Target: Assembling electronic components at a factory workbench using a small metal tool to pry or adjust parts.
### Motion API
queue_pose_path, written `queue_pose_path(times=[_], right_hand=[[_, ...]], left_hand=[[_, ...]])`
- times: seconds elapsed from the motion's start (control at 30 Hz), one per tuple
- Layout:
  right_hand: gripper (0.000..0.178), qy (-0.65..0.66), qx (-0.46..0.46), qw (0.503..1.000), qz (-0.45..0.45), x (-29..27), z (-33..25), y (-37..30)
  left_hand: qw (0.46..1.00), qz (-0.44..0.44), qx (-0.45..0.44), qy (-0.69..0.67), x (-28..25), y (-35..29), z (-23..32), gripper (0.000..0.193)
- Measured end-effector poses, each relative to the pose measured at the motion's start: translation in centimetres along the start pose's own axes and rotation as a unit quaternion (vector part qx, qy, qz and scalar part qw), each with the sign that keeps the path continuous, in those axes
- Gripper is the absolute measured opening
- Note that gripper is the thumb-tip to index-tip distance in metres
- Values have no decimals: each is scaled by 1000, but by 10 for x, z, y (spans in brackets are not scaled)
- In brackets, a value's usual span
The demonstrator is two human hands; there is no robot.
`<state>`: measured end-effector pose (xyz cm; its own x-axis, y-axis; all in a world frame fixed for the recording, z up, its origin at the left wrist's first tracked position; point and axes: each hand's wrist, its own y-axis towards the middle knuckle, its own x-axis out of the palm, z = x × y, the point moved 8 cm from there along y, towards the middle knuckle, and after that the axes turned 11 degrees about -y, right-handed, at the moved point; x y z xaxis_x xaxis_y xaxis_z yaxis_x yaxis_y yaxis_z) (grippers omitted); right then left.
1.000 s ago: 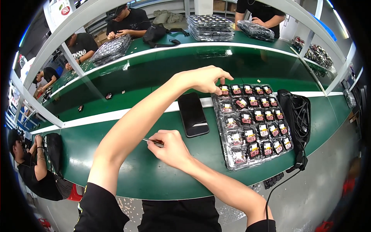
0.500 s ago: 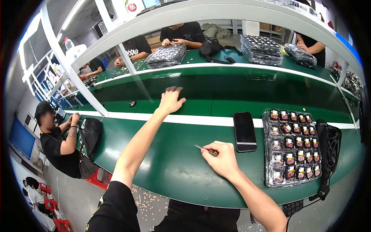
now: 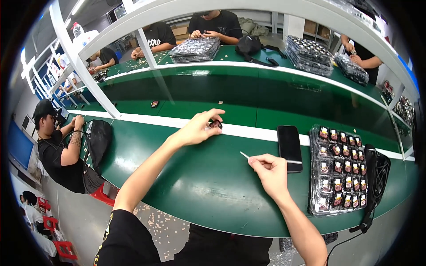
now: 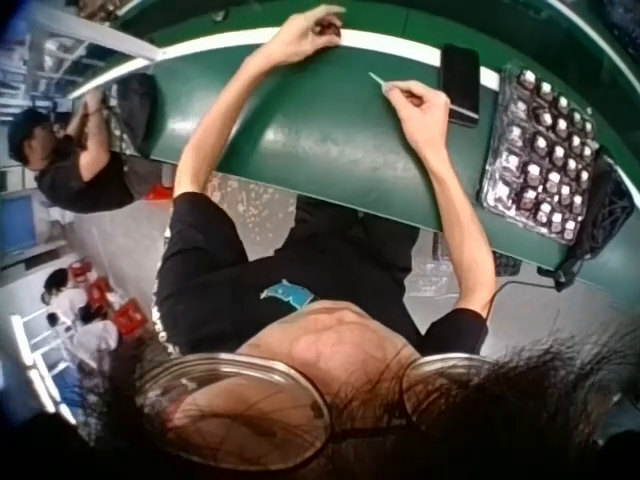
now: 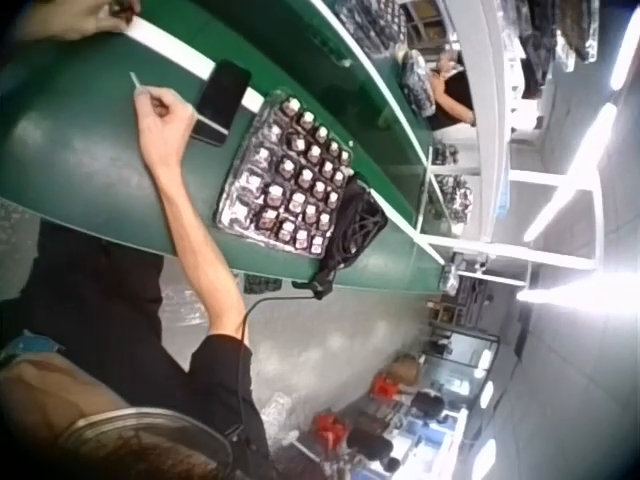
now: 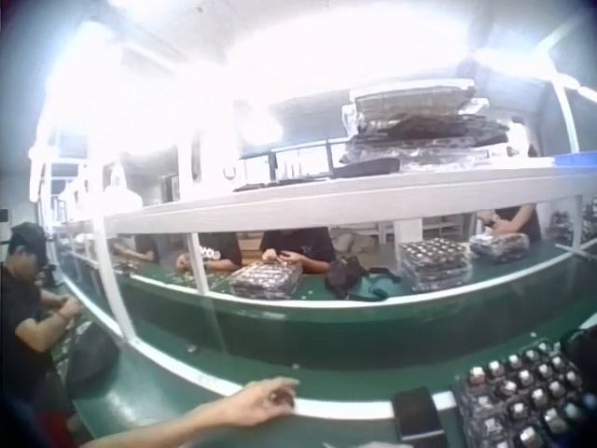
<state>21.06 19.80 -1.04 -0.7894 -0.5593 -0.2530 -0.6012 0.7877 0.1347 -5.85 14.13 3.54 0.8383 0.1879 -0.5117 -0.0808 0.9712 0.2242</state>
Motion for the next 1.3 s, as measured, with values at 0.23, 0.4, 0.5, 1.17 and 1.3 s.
queue_pose_path(times=[0.23,0.4,0.5,1.17,1.3], right_hand=[[12,17,20,999,-23,4,-7,2],[13,-20,22,999,-45,6,-8,-10],[13,-30,21,999,-37,3,-6,-9],[9,-126,-90,986,-66,28,-33,-18],[10,-151,-97,982,-56,31,-31,-17]], left_hand=[[995,-90,31,-2,49,-83,51,83],[996,-54,25,59,47,-93,49,85],[997,-70,18,31,48,-84,41,78],[997,-66,46,17,55,-92,38,56],[995,-65,73,14,54,-91,34,52]])
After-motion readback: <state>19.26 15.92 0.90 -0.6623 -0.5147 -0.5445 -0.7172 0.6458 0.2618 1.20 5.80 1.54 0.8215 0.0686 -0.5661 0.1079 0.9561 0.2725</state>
